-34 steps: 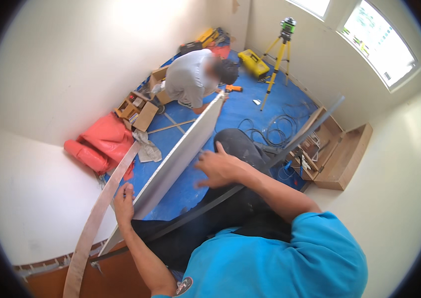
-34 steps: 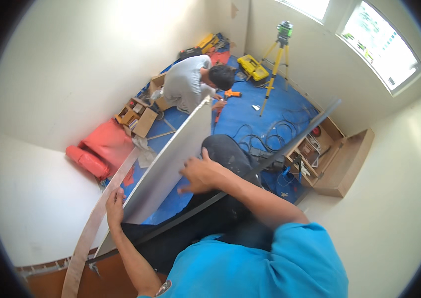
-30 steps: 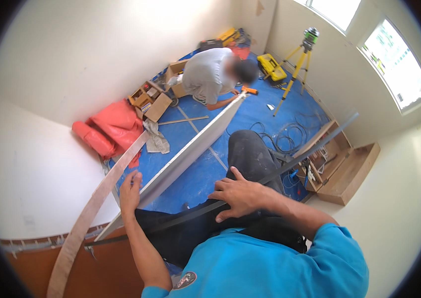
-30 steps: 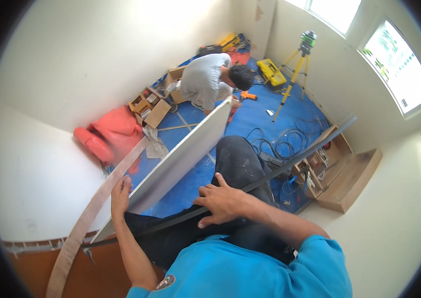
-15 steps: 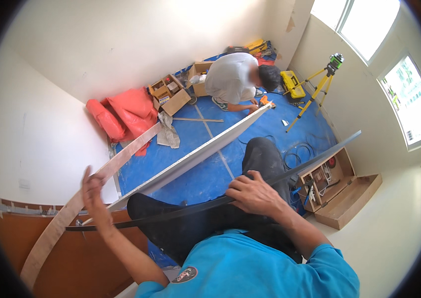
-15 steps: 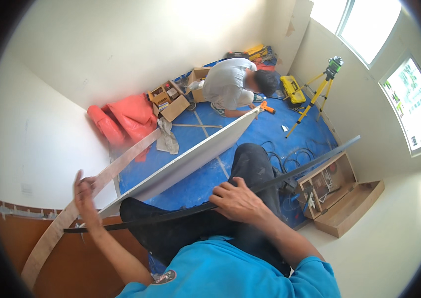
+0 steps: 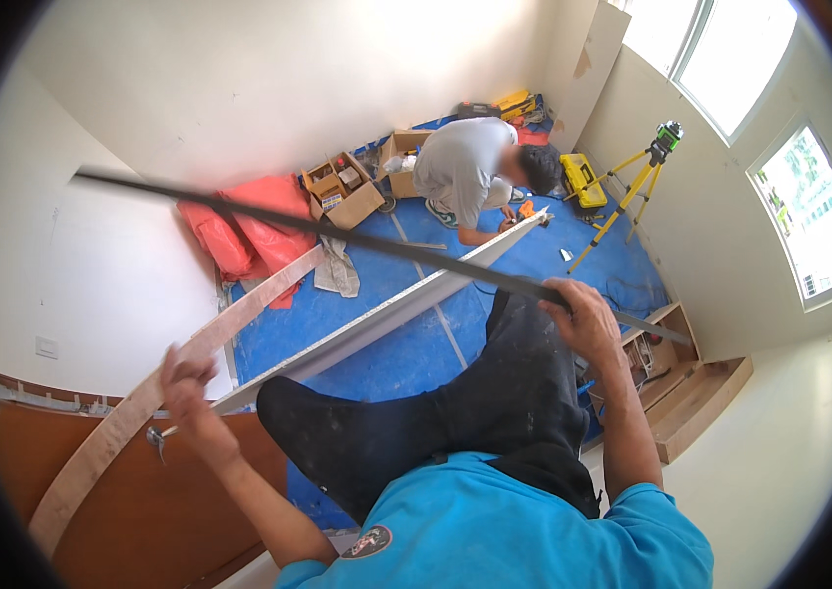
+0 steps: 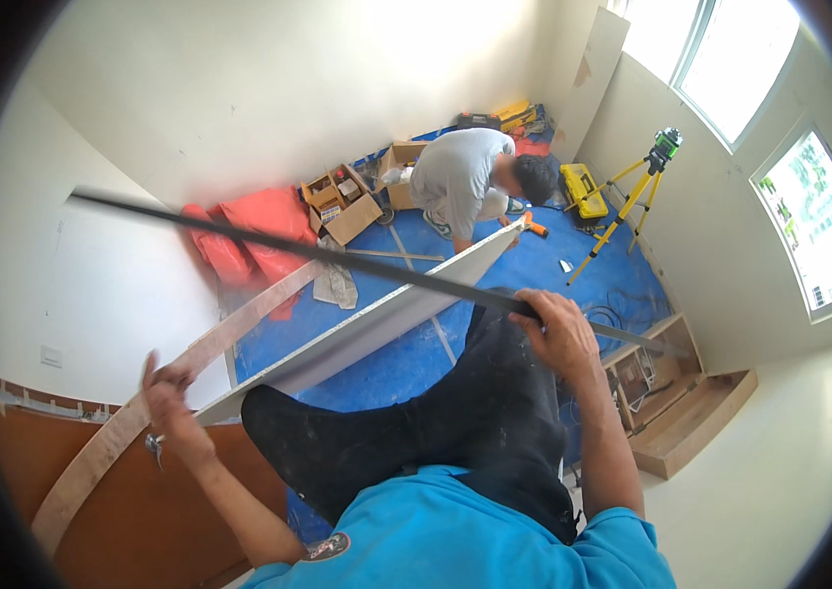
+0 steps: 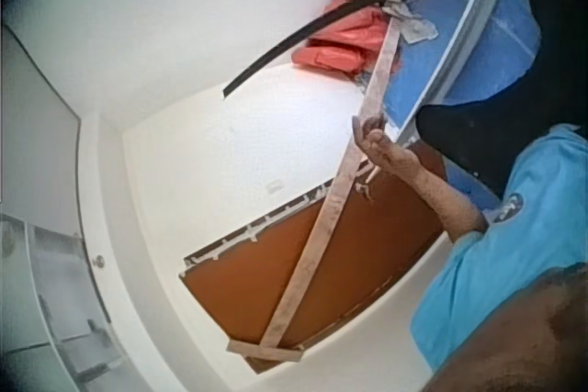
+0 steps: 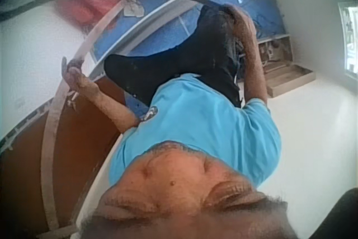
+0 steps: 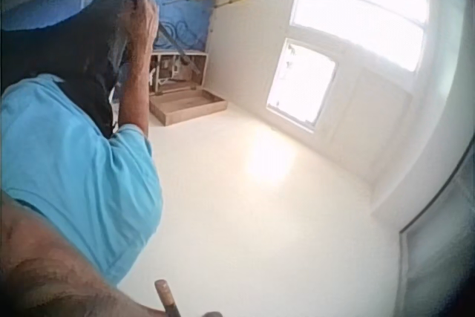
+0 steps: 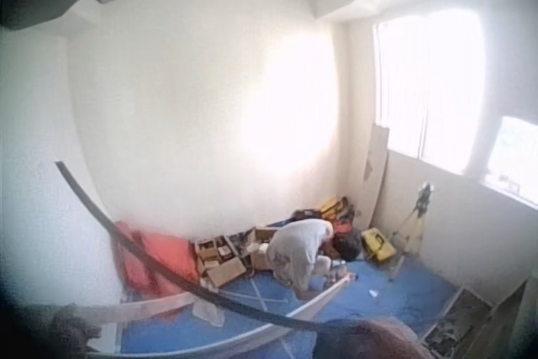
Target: The person uses tin snips to cut a long black metal strip into shorter pieces while seated on the floor. The person repeatedly positions the strip, cuts it, and sets the cut pieces aside. Another person works nearby with a nail gun on a white panel.
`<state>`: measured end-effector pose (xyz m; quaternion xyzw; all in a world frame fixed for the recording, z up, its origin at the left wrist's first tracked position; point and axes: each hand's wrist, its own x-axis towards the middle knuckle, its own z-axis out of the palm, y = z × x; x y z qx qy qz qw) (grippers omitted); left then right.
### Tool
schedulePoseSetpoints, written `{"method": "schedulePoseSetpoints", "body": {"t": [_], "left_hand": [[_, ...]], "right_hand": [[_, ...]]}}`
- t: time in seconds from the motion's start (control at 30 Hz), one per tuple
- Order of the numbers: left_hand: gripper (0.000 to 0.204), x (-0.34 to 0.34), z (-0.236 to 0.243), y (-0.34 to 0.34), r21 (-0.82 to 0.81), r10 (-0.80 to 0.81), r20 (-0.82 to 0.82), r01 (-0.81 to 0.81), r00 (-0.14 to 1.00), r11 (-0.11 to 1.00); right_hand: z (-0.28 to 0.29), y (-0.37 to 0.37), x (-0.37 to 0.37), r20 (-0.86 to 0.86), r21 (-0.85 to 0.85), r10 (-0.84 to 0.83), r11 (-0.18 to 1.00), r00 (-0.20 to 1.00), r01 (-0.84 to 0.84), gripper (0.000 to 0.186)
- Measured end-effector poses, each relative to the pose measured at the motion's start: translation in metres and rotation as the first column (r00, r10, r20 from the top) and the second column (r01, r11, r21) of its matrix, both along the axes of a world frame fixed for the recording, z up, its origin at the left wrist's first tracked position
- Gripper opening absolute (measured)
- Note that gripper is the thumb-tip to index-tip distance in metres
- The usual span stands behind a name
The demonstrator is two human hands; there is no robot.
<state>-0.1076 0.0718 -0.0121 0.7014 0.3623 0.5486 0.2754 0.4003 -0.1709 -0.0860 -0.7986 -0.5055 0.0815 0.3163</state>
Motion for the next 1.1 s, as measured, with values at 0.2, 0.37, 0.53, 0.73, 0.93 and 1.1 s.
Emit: {"method": "schedulePoseSetpoints", "body": {"t": [0.2, 0.37, 0.53, 0.73, 0.93, 1.1], "left_hand": [[0.076, 0.117, -0.038, 0.017, -0.403, -0.353, 0.012, 0.327, 0.936, 0.855], [0.064, 0.216, -0.068, 0.036, -0.730, -0.148, 0.508, 0.515, 0.849, 0.450], [0.034, 0.242, -0.107, 0.068, -0.653, -0.028, 0.657, 0.587, 0.754, 0.478], [0.035, 0.186, -0.134, 0.161, -0.746, 0.117, 0.534, 0.401, 0.838, 0.531], [0.066, 0.172, -0.153, 0.124, -0.526, -0.548, -0.362, 0.320, 0.754, 0.788], [0.061, 0.180, -0.133, 0.077, -0.237, -0.271, -0.457, 0.178, 0.847, 0.955]], "right_hand": [[0.026, 0.022, 0.009, 0.069, -0.065, 0.034, 0.997, 0.997, -0.029, 0.033], [0.047, 0.040, -0.030, 0.101, -0.123, 0.144, 0.984, 0.984, -0.132, 0.029], [0.045, 0.026, -0.026, 0.171, -0.087, 0.192, 0.980, 0.966, -0.180, 0.028], [0.048, -0.060, 0.062, 0.095, -0.307, -0.073, 0.947, 0.993, 0.099, 0.036], [0.053, -0.069, 0.111, 0.104, -0.141, -0.244, 0.956, 0.964, 0.257, 0.032], [0.055, -0.038, 0.153, 0.034, -0.074, -0.296, 0.952, 0.955, 0.298, 0.031]]}}
